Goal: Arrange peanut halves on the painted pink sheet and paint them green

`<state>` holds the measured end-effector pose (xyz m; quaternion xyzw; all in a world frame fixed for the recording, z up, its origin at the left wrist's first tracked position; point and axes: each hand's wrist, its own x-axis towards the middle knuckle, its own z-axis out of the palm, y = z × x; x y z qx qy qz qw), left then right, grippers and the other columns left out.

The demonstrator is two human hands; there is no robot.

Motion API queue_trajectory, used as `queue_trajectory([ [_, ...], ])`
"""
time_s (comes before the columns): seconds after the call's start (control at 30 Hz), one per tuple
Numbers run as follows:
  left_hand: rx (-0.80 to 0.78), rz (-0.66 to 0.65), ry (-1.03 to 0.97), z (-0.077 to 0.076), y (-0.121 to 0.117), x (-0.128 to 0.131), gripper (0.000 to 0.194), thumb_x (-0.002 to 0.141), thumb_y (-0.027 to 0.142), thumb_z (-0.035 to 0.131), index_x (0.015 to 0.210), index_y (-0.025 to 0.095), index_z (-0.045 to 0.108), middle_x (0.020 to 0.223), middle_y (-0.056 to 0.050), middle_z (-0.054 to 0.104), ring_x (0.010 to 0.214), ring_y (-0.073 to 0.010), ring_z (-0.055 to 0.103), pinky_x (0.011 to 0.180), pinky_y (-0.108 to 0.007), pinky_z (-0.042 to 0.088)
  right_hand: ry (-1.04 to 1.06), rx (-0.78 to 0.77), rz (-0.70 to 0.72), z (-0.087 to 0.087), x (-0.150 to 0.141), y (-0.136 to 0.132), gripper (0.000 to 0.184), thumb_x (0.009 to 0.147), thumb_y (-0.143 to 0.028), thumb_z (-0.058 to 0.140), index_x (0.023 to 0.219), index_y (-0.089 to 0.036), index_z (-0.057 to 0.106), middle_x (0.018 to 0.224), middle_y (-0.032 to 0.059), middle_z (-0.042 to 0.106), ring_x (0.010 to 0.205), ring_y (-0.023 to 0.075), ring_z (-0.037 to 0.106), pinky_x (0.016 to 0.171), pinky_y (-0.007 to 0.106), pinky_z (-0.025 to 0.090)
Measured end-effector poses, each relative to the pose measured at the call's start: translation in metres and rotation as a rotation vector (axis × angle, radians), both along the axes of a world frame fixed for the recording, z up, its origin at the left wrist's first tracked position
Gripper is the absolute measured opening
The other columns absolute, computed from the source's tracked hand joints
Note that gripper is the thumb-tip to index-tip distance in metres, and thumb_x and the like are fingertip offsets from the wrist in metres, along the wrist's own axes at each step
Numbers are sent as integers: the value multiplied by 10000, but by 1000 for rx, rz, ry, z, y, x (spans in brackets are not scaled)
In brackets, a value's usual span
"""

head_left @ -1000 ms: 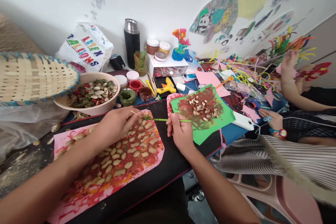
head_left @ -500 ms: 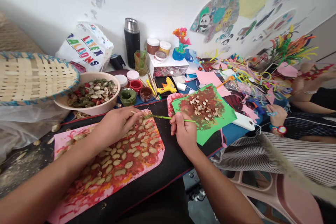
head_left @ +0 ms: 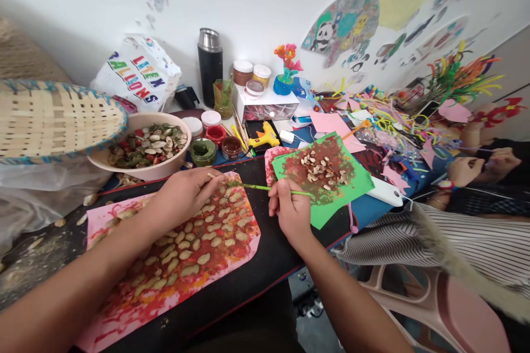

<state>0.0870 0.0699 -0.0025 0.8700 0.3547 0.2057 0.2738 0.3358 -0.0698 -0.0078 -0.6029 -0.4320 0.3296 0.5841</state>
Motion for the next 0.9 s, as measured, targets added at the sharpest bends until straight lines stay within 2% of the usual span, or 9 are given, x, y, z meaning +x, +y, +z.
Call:
queue_trajectory([
  [0.17, 7, -2, 18, -1, 1, -2, 698, 1183, 765, 395, 1051, 290, 890, 1168, -112, 969, 1019, -321, 898, 986, -406, 693, -32, 4, 54, -3, -7, 6, 783, 1104, -1000, 596, 820, -276, 690, 527, -43, 585, 436, 153, 561, 482, 268, 447],
  [0.43, -13, 5, 14, -2, 2, -1, 687, 1174, 747, 407, 1069, 274, 893, 1210, -129, 967, 1095, -346, 912, 1024, -423, 695, -16, -5, -17, -1, 3, 2, 784, 1081, -1014, 636, 832, -273, 700, 522, -44, 597, 427, 154, 556, 470, 275, 437],
  [0.6, -17, 1, 36, 1, 1, -1, 671, 1173, 725, 404, 1040, 281, 890, 1190, -127, 963, 1085, -348, 910, 1031, -434, 699, -20, -8, -9, -1, 2, 2, 794, 1075, -1021, 642, 827, -268, 701, 520, -43, 595, 429, 152, 561, 468, 269, 430],
  [0.7, -13, -8, 20, 8, -1, -4, 676, 1182, 743, 410, 1033, 287, 886, 1178, -116, 960, 1036, -329, 902, 1012, -412, 697, 5, -14, -22, -1, 3, 1, 797, 1064, -1023, 659, 826, -263, 701, 521, -48, 589, 425, 144, 551, 464, 263, 425],
  [0.9, -11, 44, 11, 35, -1, -15, 721, 1168, 834, 408, 1020, 286, 852, 1113, -115, 946, 997, -331, 880, 991, -422, 682, 25, 10, -24, 1, 1, 6, 797, 1062, -1022, 664, 825, -262, 696, 533, -51, 593, 424, 137, 550, 465, 260, 425],
])
